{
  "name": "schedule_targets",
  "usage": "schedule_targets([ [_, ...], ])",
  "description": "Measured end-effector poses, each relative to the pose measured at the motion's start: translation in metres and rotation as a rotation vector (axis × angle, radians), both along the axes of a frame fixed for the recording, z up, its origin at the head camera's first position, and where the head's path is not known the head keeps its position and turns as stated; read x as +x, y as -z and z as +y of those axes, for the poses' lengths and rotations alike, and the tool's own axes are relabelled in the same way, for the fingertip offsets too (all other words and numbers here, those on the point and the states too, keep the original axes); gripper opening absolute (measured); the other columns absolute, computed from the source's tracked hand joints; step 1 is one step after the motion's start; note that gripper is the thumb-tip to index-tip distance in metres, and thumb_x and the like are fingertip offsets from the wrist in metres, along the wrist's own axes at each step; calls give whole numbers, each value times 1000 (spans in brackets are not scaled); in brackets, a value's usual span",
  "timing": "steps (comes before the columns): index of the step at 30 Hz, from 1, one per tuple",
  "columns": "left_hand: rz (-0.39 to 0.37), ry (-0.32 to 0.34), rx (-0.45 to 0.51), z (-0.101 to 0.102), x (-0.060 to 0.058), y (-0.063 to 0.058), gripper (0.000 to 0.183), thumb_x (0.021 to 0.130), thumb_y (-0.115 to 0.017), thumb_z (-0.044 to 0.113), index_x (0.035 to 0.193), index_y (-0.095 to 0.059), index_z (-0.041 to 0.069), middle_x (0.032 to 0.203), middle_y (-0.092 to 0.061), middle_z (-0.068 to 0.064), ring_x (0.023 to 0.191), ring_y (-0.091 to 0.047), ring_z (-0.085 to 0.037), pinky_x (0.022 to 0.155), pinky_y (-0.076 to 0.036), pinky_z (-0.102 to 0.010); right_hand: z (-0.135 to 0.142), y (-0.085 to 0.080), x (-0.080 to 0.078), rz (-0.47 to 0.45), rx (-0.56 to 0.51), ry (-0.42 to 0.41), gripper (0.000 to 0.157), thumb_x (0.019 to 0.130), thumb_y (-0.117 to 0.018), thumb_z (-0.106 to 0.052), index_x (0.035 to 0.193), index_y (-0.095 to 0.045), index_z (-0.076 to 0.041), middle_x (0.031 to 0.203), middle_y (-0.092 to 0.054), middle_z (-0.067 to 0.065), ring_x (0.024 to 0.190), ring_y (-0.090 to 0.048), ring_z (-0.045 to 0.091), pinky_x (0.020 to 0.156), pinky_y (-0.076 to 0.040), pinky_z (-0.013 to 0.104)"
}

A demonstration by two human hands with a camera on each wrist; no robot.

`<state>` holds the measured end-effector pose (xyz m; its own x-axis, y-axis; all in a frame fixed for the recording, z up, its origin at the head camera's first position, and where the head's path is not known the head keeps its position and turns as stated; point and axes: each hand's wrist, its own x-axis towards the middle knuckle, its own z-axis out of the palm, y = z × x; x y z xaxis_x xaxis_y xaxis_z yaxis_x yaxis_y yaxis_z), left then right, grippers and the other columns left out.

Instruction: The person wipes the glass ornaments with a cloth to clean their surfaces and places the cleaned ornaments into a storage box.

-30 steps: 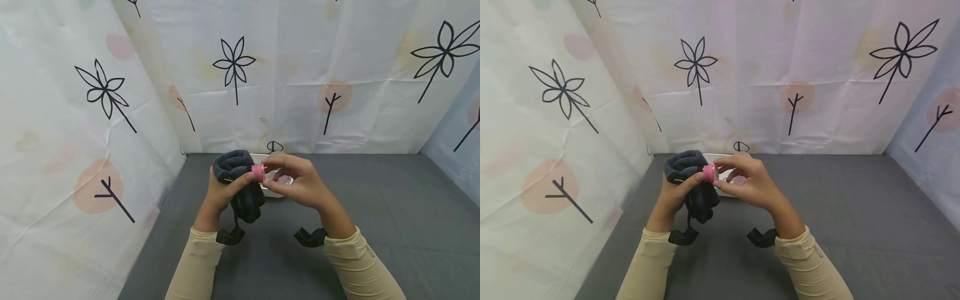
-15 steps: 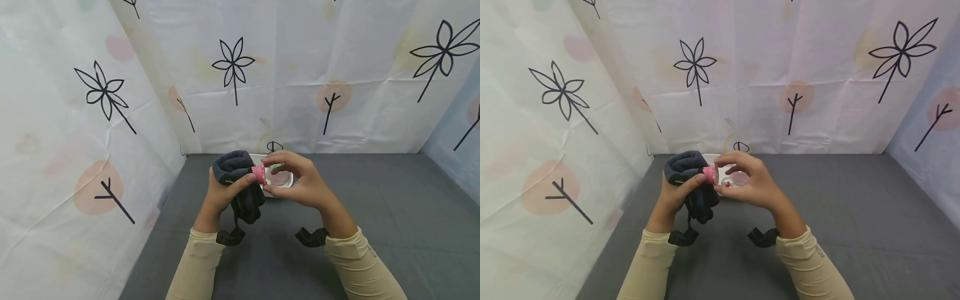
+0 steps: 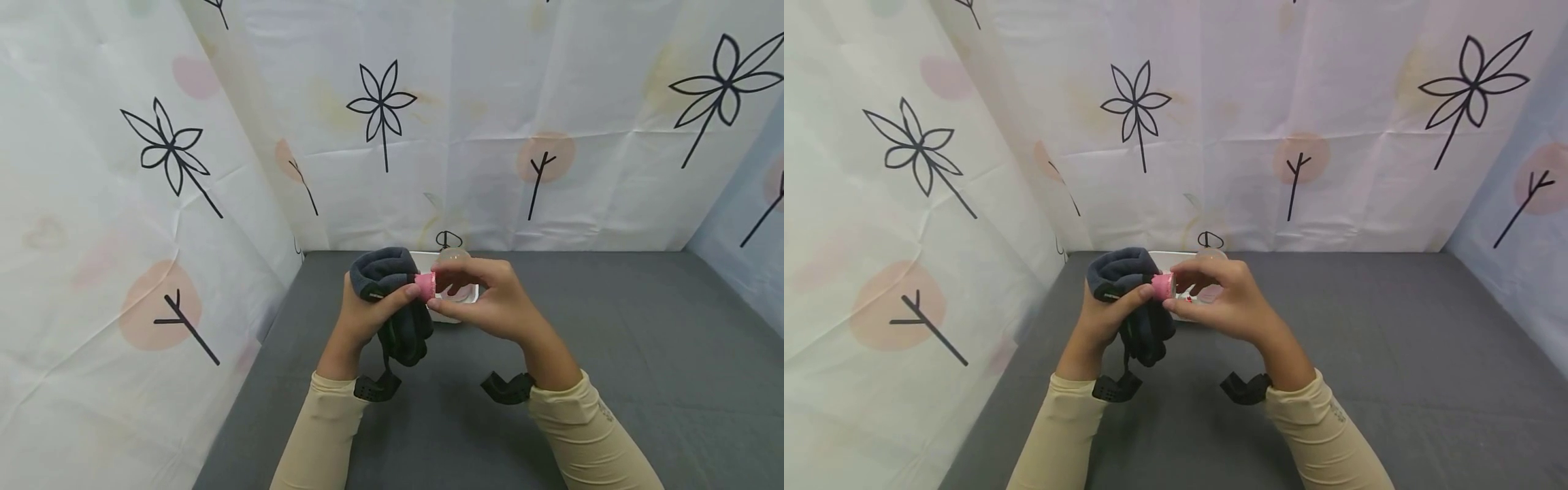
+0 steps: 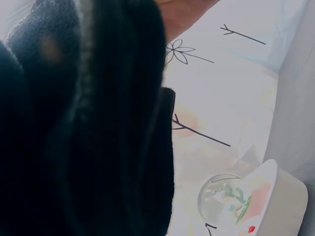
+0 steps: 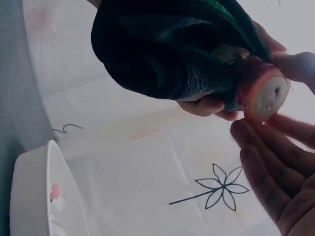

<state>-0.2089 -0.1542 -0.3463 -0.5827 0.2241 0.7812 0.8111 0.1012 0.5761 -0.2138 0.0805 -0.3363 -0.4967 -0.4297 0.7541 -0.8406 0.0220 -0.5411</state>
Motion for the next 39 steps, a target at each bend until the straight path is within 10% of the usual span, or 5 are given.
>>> schedule_targets([
  [7, 37, -30, -35, 0, 1, 0, 42, 96, -78, 49, 94, -78, 7, 91, -71, -7, 85, -62, -19, 79, -56, -32, 1, 0, 2, -109, 63, 37, 36, 83, -86, 3, 117, -76, -5, 103, -79, 6, 86, -77, 13, 74, -63, 27],
  [17, -4, -48, -3, -1, 1, 1, 47, 93, -79, 52, 101, -79, 5, 95, -74, -9, 90, -65, -21, 84, -58, -31, 1, 0, -2, -6, -29, -88, 60, 69, -91, 14, 124, -70, 0, 122, -69, 14, 113, -68, 20, 90, -64, 34],
  [29, 18, -23, -38, 1, -1, -1, 44, 95, -78, 50, 96, -80, 6, 93, -73, -9, 90, -65, -20, 85, -59, -32, 3, -3, 4, -65, -2, -33, 38, 79, -86, 12, 112, -74, 0, 101, -77, 12, 86, -76, 15, 74, -64, 28],
  [39, 16, -63, -40, 0, 2, -2, 49, 93, -78, 54, 96, -78, 5, 91, -73, -10, 86, -64, -20, 80, -59, -31, 3, -2, 3, -112, 21, -25, 45, 79, -86, 11, 120, -71, 1, 115, -72, 14, 101, -73, 17, 81, -66, 34],
])
